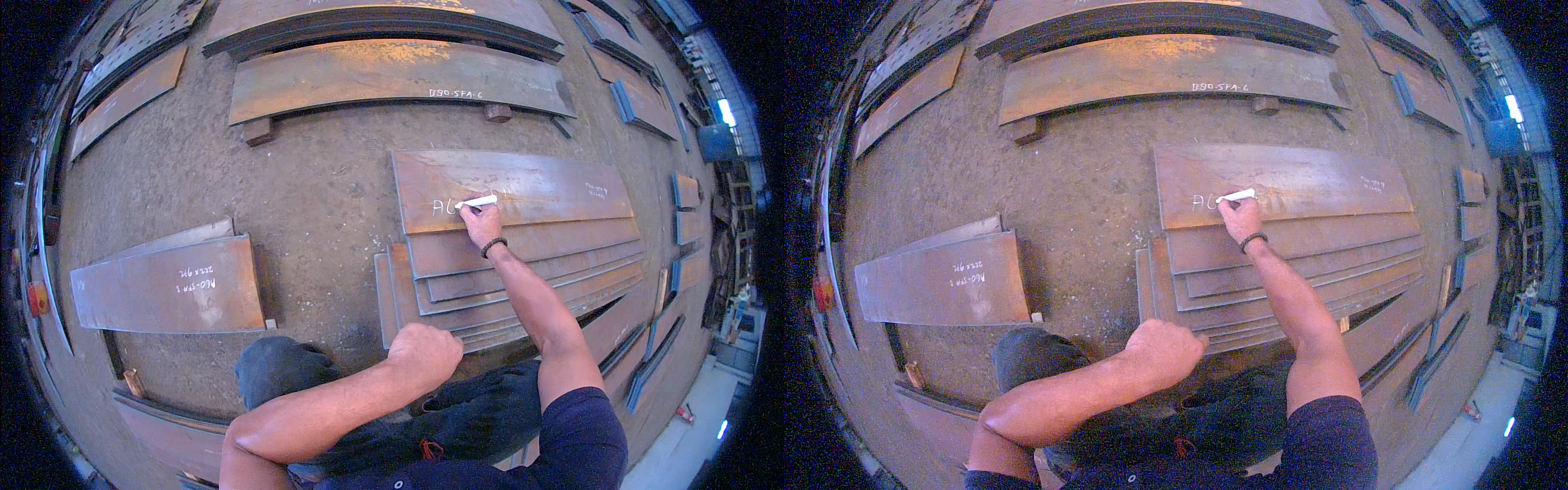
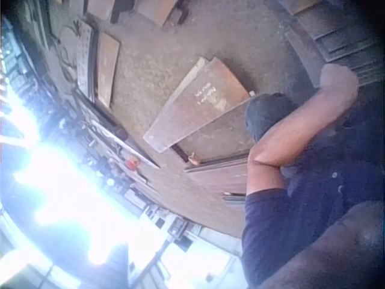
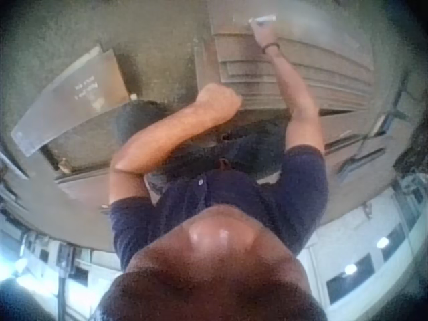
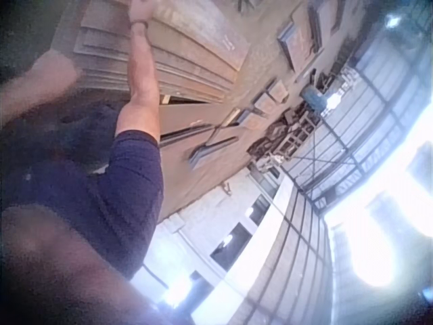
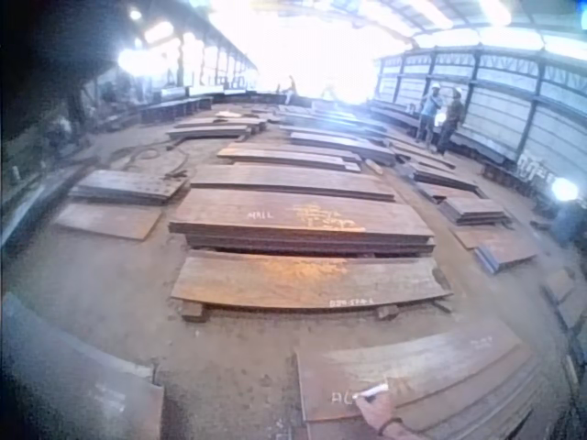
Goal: The person walks through a workshop and uses a white marker to write codes on multiple metal sheets laid on the floor. The person moves between stacks, writes on individual sheets, and continues marking additional pieces.
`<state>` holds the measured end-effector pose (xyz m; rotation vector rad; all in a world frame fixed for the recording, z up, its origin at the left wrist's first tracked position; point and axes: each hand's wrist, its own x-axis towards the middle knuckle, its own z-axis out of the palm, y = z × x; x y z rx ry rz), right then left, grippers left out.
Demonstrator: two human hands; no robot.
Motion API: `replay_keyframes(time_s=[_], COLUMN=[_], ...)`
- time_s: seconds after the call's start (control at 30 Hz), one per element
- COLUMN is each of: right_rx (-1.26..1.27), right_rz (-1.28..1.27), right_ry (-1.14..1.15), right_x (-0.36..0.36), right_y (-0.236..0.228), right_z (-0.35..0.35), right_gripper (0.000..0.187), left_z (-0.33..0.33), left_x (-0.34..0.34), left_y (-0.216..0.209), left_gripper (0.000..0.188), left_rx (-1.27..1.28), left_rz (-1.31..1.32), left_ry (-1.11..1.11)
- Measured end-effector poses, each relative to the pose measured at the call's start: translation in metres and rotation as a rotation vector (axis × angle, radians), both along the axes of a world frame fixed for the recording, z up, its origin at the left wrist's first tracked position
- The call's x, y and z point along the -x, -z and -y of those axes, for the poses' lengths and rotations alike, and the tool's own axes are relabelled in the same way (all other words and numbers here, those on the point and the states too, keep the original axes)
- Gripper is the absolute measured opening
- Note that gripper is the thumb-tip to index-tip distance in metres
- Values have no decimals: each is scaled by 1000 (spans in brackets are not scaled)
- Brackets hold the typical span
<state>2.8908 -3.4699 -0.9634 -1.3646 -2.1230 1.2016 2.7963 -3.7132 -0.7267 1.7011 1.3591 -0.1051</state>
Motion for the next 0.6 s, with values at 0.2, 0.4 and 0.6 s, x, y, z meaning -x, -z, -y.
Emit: replay_keyframes(time_s=[0.2, 0.4, 0.6], right_rx=[2, 15, -184], right_rz=[-73, -151, -101], right_ry=[-13, 68, -26], right_x=[0, -2, -1], right_y=[2, 0, -6], right_z=[-1, -4, -16], right_gripper=[18, 19, 19], left_z=[-1, -3, -2], left_x=[-1, -1, -1], left_y=[1, 2, 4], left_gripper=[21, 21, 21], left_rx=[14, 36, 35], left_rz=[-9, -9, -5], left_ry=[11, 22, 16])
